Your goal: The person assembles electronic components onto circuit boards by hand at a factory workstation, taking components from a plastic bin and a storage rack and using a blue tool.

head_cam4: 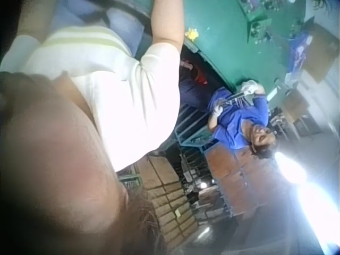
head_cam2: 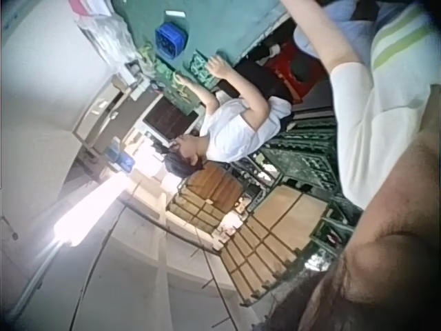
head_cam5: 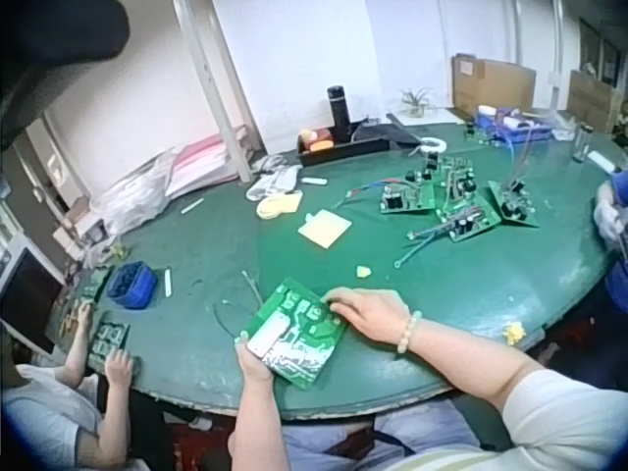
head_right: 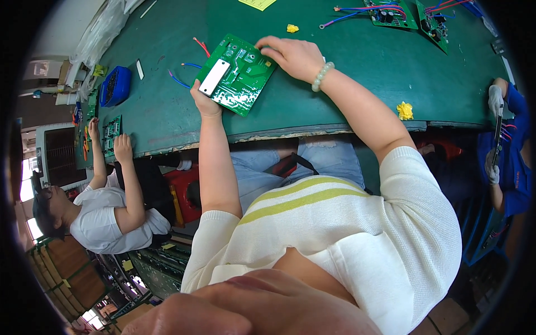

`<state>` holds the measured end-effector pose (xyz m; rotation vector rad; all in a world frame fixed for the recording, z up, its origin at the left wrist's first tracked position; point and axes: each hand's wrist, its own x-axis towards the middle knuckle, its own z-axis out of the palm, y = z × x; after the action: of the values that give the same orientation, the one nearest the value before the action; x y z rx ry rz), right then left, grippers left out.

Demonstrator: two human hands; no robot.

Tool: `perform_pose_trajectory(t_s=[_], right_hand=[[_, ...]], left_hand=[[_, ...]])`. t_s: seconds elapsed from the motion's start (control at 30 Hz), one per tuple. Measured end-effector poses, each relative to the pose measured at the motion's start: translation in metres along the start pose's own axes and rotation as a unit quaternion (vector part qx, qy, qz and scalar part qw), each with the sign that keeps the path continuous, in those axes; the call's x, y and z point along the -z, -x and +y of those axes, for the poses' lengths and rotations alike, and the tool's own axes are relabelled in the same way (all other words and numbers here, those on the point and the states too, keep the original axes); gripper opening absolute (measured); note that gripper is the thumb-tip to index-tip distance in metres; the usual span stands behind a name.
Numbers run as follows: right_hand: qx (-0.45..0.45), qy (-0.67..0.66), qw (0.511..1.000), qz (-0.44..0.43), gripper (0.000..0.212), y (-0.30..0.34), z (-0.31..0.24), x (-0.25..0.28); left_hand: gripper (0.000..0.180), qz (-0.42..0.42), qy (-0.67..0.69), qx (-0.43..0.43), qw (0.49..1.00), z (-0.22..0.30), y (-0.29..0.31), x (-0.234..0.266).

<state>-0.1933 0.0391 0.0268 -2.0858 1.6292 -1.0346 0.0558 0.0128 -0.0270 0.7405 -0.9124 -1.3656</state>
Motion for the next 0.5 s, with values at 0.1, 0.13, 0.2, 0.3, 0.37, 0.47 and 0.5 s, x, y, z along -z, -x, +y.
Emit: perform_pose_trajectory(t_s=[0.1,0.13,0.2,0.3,0.37,0.47,0.5], right_hand=[[0.021,0.130,0.990,-0.059,0.022,0.022,-0.001,0.004],[0.018,0.131,0.989,-0.059,0.022,0.026,-0.003,0.005],[0.008,0.162,0.984,-0.072,0.022,0.031,-0.007,0.006],[0.021,0.171,0.982,-0.078,0.023,0.033,-0.004,0.003],[0.025,0.175,0.980,-0.090,0.024,0.032,-0.006,0.005],[0.004,0.165,0.978,-0.130,0.026,0.034,-0.011,0.010],[0.003,0.166,0.977,-0.132,0.026,0.034,-0.011,0.010]], left_hand=[[0.049,0.007,-0.001,-0.003,1.000,-0.002,-0.002,0.003],[0.049,0.010,-0.003,-0.008,1.000,-0.003,-0.002,0.002],[0.049,0.016,0.008,0.006,1.000,-0.003,-0.003,0.002],[0.049,0.016,-0.001,0.000,1.000,-0.005,-0.005,0.002],[0.049,0.016,-0.004,-0.003,1.000,-0.005,-0.004,0.001],[0.049,0.019,0.000,-0.003,1.000,-0.005,-0.004,0.003],[0.049,0.020,0.006,0.001,1.000,-0.006,-0.004,0.005]])
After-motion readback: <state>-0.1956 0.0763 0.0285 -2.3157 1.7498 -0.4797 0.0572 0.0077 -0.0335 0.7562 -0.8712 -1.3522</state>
